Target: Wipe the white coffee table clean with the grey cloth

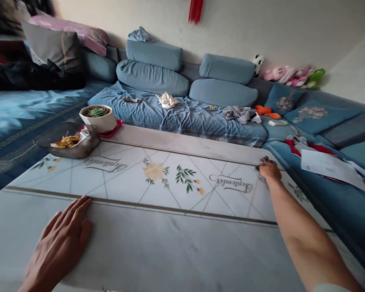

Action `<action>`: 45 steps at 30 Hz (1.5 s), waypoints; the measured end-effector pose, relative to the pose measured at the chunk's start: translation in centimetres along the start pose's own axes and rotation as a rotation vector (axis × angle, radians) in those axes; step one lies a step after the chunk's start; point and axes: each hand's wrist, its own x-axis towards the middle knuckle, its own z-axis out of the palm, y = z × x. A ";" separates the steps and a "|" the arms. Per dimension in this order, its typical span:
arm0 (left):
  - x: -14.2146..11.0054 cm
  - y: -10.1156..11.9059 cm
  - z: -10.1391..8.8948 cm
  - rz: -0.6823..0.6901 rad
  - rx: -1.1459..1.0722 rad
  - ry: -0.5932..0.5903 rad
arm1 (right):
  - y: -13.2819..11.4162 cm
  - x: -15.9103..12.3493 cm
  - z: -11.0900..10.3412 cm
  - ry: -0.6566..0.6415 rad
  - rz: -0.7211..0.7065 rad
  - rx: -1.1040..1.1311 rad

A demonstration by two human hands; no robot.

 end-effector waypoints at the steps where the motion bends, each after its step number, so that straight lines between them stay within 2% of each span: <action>1: 0.0 0.1 -0.1 0.004 0.008 0.001 | -1.0 0.7 0.6 -0.011 0.024 0.003; 2: 0.0 0.2 -0.2 0.012 0.021 0.004 | -2.9 1.1 1.4 -0.032 0.027 0.018; 4: 0.0 0.3 -0.2 0.037 0.059 0.014 | -9.0 1.1 3.5 -0.070 -0.052 0.072; 7: -0.1 0.2 0.0 0.078 0.125 0.027 | -22.3 -2.2 7.2 -0.123 -0.342 0.193; 9: -0.2 0.1 0.2 0.092 0.151 0.034 | -32.0 -6.7 9.3 -0.165 -0.569 0.278; 11: -0.3 0.0 0.4 0.095 0.157 0.028 | -40.5 -12.8 10.6 -0.207 -0.770 0.350; 13: -0.2 0.0 0.6 0.082 0.158 0.014 | -46.3 -19.3 10.8 -0.242 -0.930 0.403; 15: -0.1 0.1 1.0 0.060 0.155 -0.001 | -48.9 -25.6 10.0 -0.269 -1.058 0.437; 17: 0.1 0.2 1.3 0.040 0.132 -0.007 | -48.4 -30.9 8.7 -0.294 -1.172 0.450; 18: 0.2 0.2 1.5 0.031 0.111 -0.003 | -47.1 -33.2 8.0 -0.307 -1.224 0.449; 20: 0.4 0.4 1.7 0.005 0.057 0.029 | -42.7 -37.1 6.8 -0.333 -1.317 0.436; 22: 0.5 0.6 1.8 -0.022 -0.001 0.075 | -36.3 -40.1 6.2 -0.350 -1.407 0.460; 25: 0.6 0.9 1.3 -0.049 -0.079 0.116 | -23.9 -42.4 6.4 -0.354 -1.450 0.544; 27: 0.8 1.3 0.5 -0.060 -0.142 0.108 | -14.5 -41.6 6.9 -0.342 -1.357 0.558; 30: 0.9 2.1 -1.0 -0.091 -0.281 0.087 | -1.9 -36.3 7.5 -0.257 -1.096 0.535; 32: -0.2 3.0 -1.6 -0.149 -0.395 0.136 | 3.6 -31.3 7.5 -0.150 -0.919 0.514; 33: -1.4 3.7 -1.7 -0.179 -0.452 0.179 | 5.1 -28.9 7.4 -0.091 -0.843 0.497; 35: -4.9 5.4 -1.0 -0.204 -0.554 0.253 | 5.0 -25.7 7.1 0.014 -0.701 0.443; 36: -7.2 6.3 -0.4 -0.202 -0.594 0.269 | 3.6 -25.2 6.8 0.049 -0.645 0.412; 38: -11.8 8.4 1.1 -0.201 -0.646 0.265 | -1.7 -26.7 6.3 0.067 -0.640 0.366; 39: -13.9 9.4 1.7 -0.207 -0.657 0.255 | -5.1 -28.8 6.2 0.049 -0.698 0.359; 41: -16.7 11.1 2.5 -0.208 -0.651 0.237 | -12.7 -34.8 6.2 -0.018 -0.872 0.388; 43: -17.4 11.9 2.5 -0.171 -0.618 0.228 | -19.7 -42.2 6.5 -0.110 -1.009 0.475; 45: -16.4 11.7 1.8 -0.129 -0.580 0.239 | -25.4 -49.3 6.8 -0.277 -1.112 0.608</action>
